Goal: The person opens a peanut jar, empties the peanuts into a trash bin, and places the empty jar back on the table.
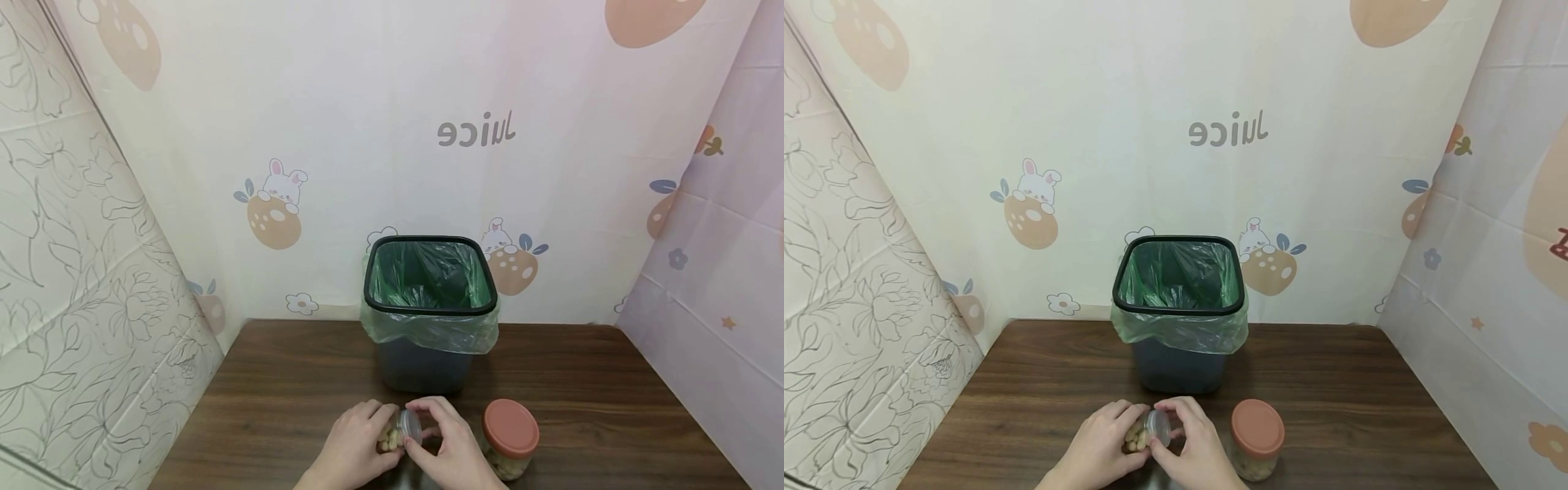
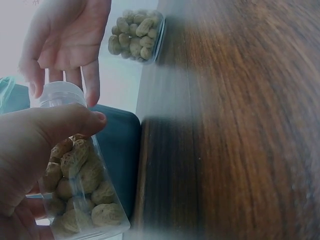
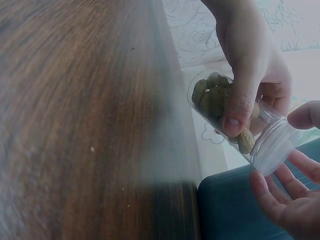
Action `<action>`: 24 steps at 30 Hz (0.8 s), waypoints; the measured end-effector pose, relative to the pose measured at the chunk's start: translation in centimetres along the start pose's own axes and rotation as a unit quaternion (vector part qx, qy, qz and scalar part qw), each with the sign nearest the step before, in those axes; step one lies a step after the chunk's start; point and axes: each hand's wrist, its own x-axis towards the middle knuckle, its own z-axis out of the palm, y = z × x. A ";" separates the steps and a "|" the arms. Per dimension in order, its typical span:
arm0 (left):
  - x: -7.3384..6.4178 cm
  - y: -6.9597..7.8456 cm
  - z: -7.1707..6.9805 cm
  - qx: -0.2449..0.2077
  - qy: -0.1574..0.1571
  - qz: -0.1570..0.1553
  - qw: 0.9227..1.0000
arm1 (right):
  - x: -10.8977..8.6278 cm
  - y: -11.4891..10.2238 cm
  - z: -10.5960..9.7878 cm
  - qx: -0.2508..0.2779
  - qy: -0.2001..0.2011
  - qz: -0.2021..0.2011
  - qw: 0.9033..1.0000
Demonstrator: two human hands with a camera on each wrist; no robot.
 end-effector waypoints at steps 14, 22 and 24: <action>-0.1 -0.1 0.2 0.003 0.017 0.011 1.000 | 0.2 0.0 0.0 -0.028 -0.005 0.014 0.999; -0.1 -0.1 0.4 0.029 0.036 0.023 0.999 | 0.4 -0.3 0.1 -0.031 0.004 0.078 0.996; -0.1 -0.1 0.4 0.031 0.037 0.023 0.999 | 0.4 -0.3 0.2 -0.030 0.008 0.083 0.996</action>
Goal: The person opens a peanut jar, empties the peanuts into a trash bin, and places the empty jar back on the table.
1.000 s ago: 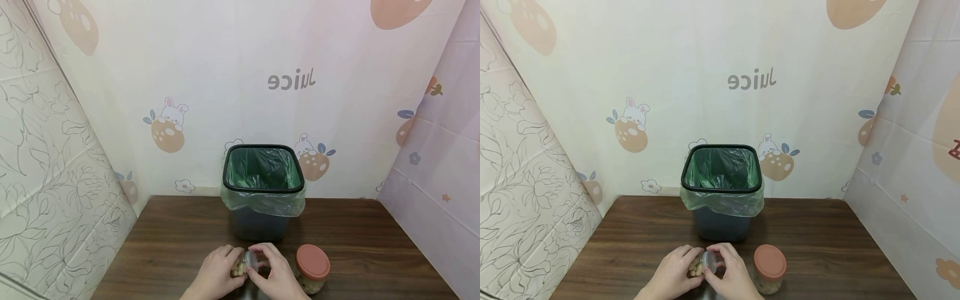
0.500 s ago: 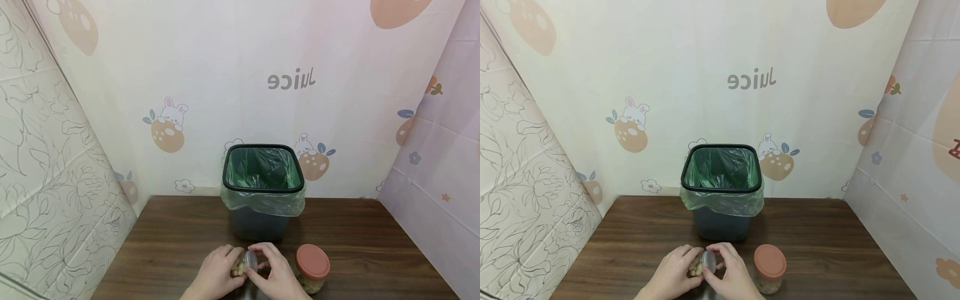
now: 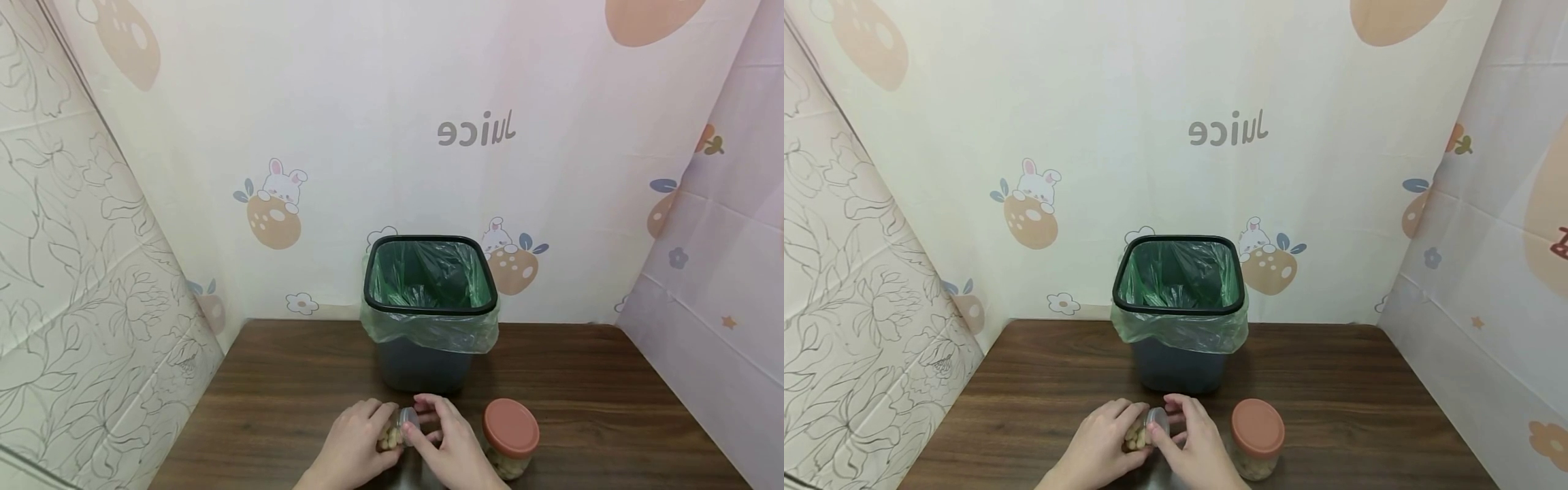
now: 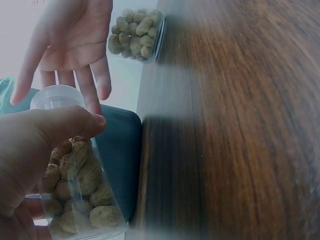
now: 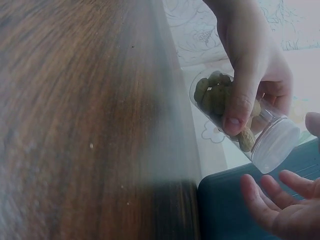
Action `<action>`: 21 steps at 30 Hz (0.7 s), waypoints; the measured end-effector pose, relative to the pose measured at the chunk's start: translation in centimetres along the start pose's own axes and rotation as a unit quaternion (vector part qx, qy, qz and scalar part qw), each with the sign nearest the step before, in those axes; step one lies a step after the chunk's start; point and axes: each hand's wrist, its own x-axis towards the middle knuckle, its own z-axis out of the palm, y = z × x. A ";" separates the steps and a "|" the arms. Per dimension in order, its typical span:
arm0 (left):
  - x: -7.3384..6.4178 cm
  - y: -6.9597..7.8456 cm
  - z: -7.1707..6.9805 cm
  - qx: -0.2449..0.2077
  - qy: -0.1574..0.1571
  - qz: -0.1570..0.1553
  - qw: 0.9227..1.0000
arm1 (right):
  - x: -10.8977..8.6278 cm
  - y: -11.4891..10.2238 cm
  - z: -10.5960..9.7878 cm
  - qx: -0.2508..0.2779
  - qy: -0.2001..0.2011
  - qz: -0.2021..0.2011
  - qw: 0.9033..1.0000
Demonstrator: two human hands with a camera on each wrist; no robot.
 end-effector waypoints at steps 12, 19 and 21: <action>-0.1 0.1 -0.2 0.032 0.005 0.006 0.999 | 0.1 0.2 0.1 -0.018 0.002 0.019 1.000; 0.0 0.2 -0.2 0.038 0.006 0.007 0.999 | 0.0 0.2 0.1 -0.011 -0.009 0.026 1.000; 0.0 0.3 -0.2 0.037 0.006 0.007 0.999 | 0.0 0.2 0.2 -0.013 -0.009 0.022 1.000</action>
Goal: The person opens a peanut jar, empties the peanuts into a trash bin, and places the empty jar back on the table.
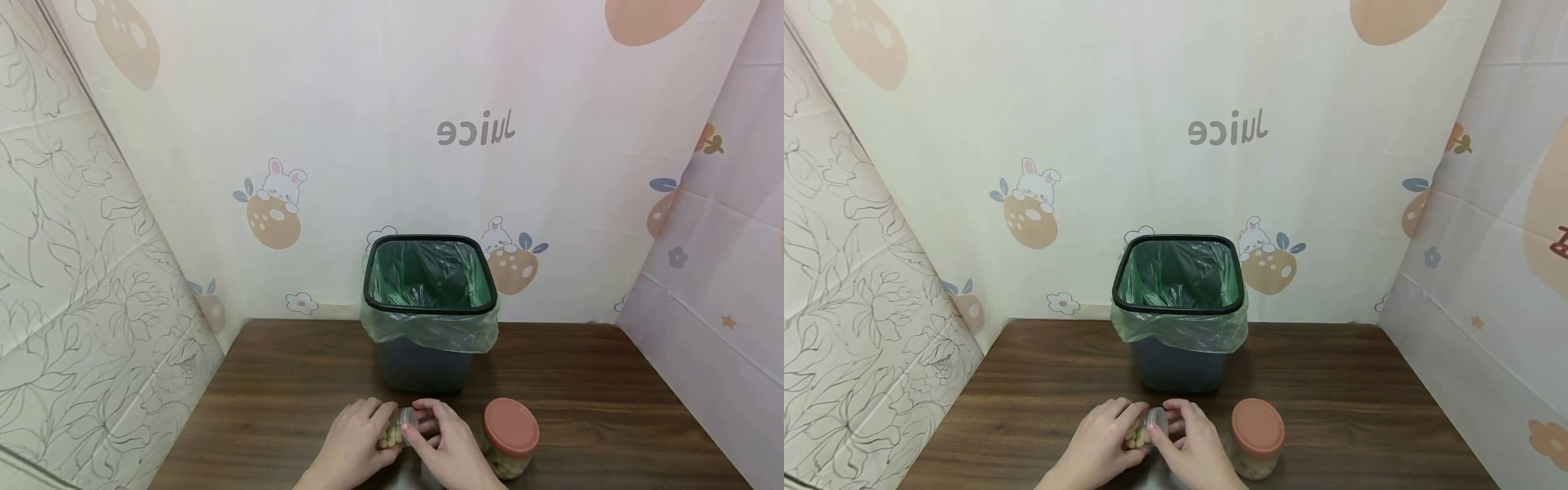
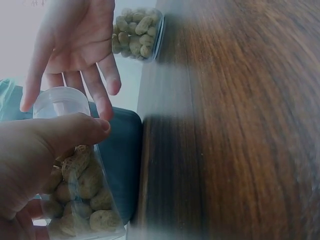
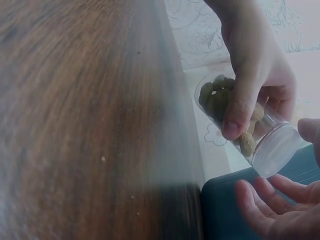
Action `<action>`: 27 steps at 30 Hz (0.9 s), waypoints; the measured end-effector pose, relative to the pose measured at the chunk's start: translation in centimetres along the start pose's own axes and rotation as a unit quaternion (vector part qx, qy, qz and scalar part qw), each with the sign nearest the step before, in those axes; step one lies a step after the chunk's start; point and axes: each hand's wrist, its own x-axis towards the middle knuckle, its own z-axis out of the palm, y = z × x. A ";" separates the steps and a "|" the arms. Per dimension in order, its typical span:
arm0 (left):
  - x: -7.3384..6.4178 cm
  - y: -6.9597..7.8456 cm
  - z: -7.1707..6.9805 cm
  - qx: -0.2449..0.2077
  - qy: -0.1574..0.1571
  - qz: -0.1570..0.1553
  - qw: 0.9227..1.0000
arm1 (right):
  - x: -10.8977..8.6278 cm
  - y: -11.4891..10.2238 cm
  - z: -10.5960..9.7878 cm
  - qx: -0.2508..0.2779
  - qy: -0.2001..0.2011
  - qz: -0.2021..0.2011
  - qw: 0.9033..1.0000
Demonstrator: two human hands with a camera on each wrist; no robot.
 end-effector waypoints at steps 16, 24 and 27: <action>0.0 0.0 0.0 -0.013 0.016 0.011 1.000 | -0.1 0.1 -0.2 0.011 -0.002 -0.035 0.999; 0.0 0.1 -0.1 -0.019 0.006 0.007 1.000 | -0.1 0.1 -0.3 0.043 -0.005 -0.053 0.998; 0.0 0.1 -0.1 -0.020 0.006 0.007 1.000 | -0.2 0.0 -0.3 0.048 -0.004 -0.063 0.997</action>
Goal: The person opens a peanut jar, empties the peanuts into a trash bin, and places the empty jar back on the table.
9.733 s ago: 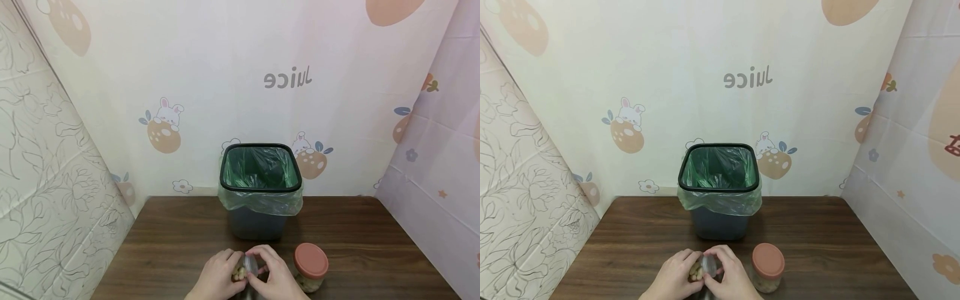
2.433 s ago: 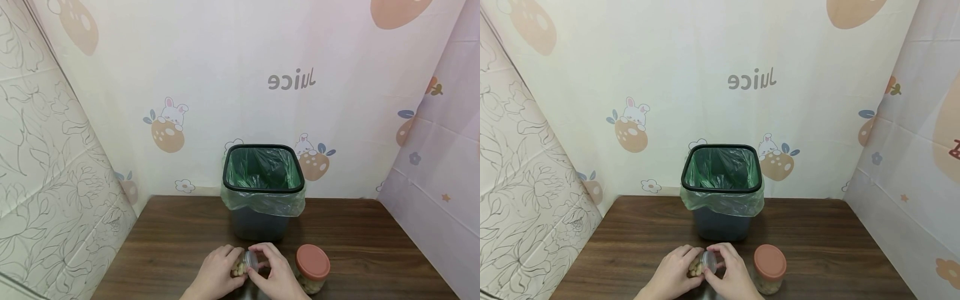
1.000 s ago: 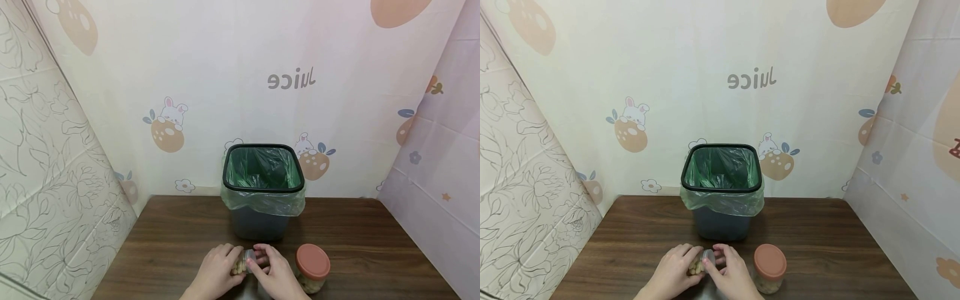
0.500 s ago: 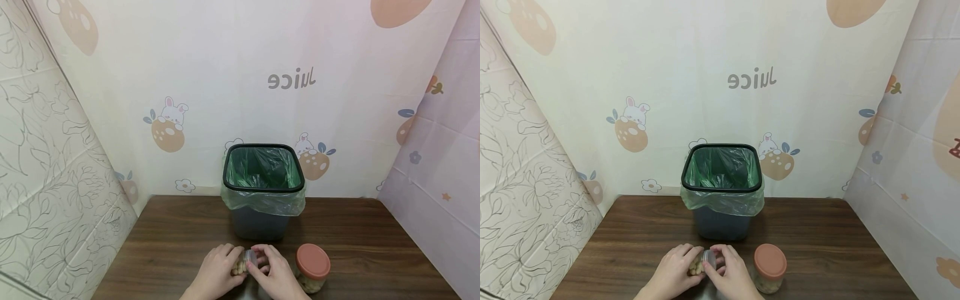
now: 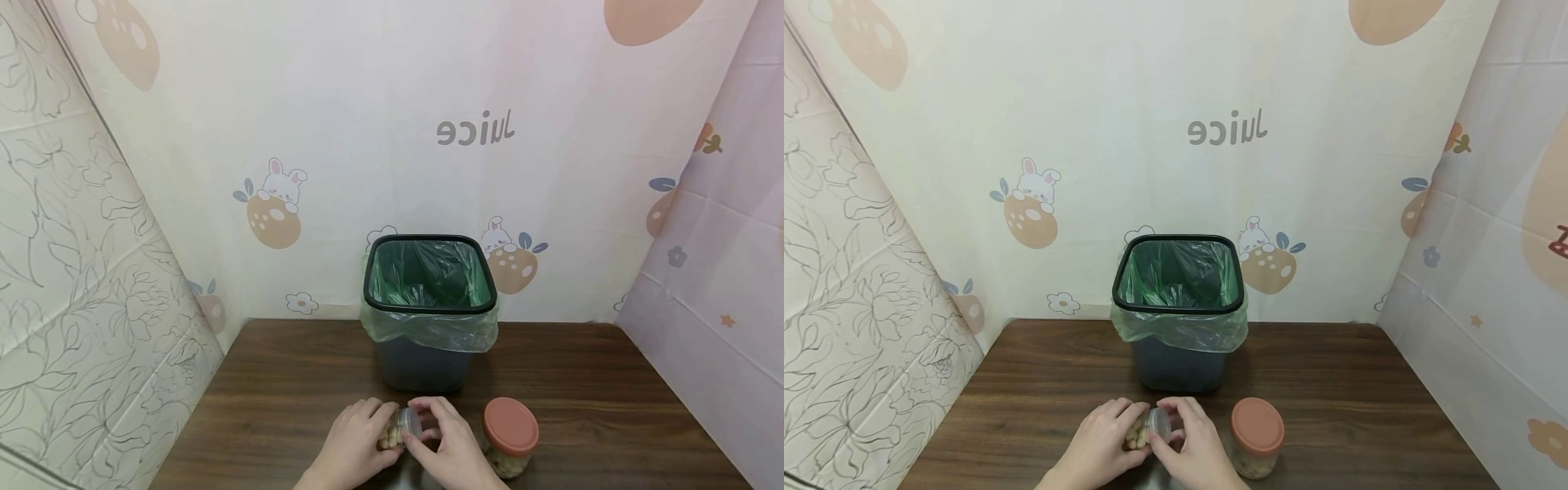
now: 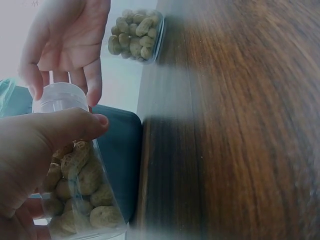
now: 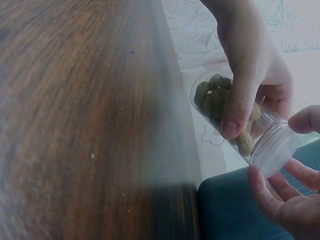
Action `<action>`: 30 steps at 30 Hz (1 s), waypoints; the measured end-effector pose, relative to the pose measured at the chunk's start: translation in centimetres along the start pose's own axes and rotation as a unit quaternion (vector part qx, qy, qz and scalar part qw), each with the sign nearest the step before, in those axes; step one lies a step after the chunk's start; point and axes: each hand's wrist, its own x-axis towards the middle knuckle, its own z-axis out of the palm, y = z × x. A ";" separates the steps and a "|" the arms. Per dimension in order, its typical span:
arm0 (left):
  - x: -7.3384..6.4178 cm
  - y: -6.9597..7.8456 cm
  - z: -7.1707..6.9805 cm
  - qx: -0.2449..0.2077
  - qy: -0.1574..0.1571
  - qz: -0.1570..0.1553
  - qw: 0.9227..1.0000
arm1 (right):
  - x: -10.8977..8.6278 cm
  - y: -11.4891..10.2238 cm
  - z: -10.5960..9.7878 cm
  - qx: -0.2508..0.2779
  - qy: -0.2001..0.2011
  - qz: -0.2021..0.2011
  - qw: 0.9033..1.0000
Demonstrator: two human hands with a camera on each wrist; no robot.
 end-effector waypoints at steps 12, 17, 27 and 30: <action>0.0 0.0 0.0 -0.008 -0.006 -0.004 1.000 | -0.2 0.1 -0.1 0.004 0.004 -0.025 1.000; 0.0 -0.1 0.0 -0.009 -0.009 -0.005 1.000 | -0.2 0.0 -0.1 0.000 0.001 -0.032 0.999; -0.1 -0.1 -0.1 -0.027 -0.009 -0.006 1.000 | -0.3 0.3 0.1 -0.019 0.011 -0.071 0.997; -0.1 -0.1 -0.1 -0.036 -0.012 -0.008 0.999 | -0.3 0.5 0.2 -0.029 0.018 -0.085 0.996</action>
